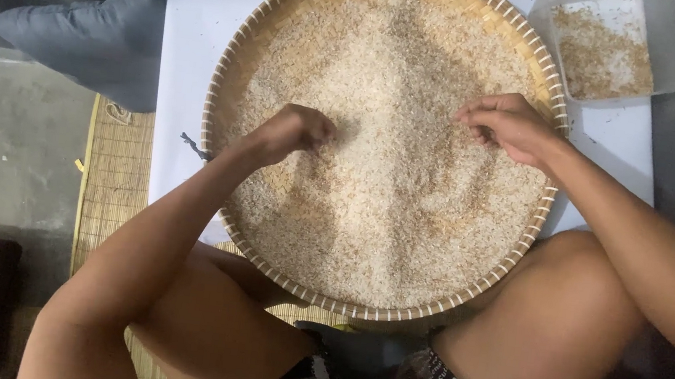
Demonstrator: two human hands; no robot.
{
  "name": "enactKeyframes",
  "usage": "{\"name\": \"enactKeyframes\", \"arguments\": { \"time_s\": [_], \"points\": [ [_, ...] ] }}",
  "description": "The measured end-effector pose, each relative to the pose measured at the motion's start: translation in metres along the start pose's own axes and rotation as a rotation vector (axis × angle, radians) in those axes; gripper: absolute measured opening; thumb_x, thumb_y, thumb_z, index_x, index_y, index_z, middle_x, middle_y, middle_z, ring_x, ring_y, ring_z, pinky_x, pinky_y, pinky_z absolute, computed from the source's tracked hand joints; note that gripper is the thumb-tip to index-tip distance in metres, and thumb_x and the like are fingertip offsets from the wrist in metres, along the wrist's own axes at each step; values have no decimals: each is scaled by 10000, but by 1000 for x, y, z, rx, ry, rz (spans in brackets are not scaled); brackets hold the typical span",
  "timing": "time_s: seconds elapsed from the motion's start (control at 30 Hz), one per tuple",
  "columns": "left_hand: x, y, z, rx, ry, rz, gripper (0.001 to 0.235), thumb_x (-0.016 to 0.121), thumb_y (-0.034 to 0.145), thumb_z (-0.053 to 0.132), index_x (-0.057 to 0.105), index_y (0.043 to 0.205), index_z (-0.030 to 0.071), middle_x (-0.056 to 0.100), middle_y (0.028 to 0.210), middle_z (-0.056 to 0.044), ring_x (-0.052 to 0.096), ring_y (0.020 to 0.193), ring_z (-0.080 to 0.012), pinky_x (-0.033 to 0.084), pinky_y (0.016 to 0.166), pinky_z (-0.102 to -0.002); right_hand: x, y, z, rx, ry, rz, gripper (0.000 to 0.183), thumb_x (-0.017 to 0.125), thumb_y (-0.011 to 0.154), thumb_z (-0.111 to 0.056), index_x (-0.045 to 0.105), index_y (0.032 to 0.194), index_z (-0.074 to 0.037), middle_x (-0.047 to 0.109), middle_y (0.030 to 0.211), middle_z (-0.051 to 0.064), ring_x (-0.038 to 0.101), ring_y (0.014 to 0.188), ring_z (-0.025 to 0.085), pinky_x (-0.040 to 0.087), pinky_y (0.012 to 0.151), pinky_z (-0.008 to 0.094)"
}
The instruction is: The person sorts rice in a large woven tray by sifting through it with both hands to separate out husks and impurities, then gathers and places the husks into a container.
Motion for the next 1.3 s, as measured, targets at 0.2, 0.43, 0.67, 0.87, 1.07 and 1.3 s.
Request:
{"name": "enactKeyframes", "arguments": {
  "time_s": [0.2, 0.43, 0.67, 0.87, 1.07, 1.3],
  "points": [
    [16, -12, 8, 79, 853, 99, 228, 823, 742, 269, 830, 933, 145, 795, 919, -110, 757, 934, -372, 580, 837, -435, 6, -5, -11, -37, -12, 0, 218, 614, 967, -44, 673, 1132, 86, 544, 760, 18, 547, 691, 87, 456, 585, 239],
    [20, -17, 8, 9, 743, 96, 301, 823, 785, 262, 810, 1048, 115, 789, 986, -136, 746, 1006, -364, 584, 898, -463, 12, -17, -21, -38, 0, 46, 223, 610, 939, -47, 670, 1123, 64, 545, 710, 22, 549, 661, 73, 425, 567, 208],
    [3, -20, 14, 3, 165, -1, 361, 693, 708, 240, 765, 956, -12, 676, 802, -175, 642, 723, -248, 567, 661, -349, 4, -10, -10, -58, 8, 35, 216, 615, 942, -21, 697, 1124, 61, 559, 715, 39, 550, 655, 85, 444, 547, 214],
    [0, -10, -5, 30, 964, -11, 243, 781, 718, 271, 844, 909, 134, 781, 833, -131, 761, 832, -354, 603, 726, -453, 5, -11, -11, -57, -1, 48, 219, 611, 942, -19, 690, 1124, 73, 545, 724, 33, 542, 672, 81, 442, 568, 215],
    [2, 6, -32, 43, 983, 12, 189, 784, 698, 228, 844, 859, 149, 773, 792, -138, 762, 787, -340, 594, 701, -449, 4, -9, -8, -51, -24, 58, 217, 609, 947, -18, 692, 1125, 74, 542, 700, 40, 527, 639, 91, 425, 542, 230],
    [-16, 2, -7, -128, -45, 15, 219, 647, 759, 144, 734, 913, 14, 646, 761, -116, 602, 680, -220, 492, 602, -323, 2, -13, -13, -69, -10, 68, 227, 622, 923, -19, 708, 1123, 49, 553, 668, 44, 536, 621, 80, 427, 537, 213]
  ]
}}
Point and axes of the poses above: each hand's wrist, its own y-axis towards the middle knuckle, its own x-axis out of the palm, z = x × y, the point moved 1 cm from there along y, towards the middle knuckle
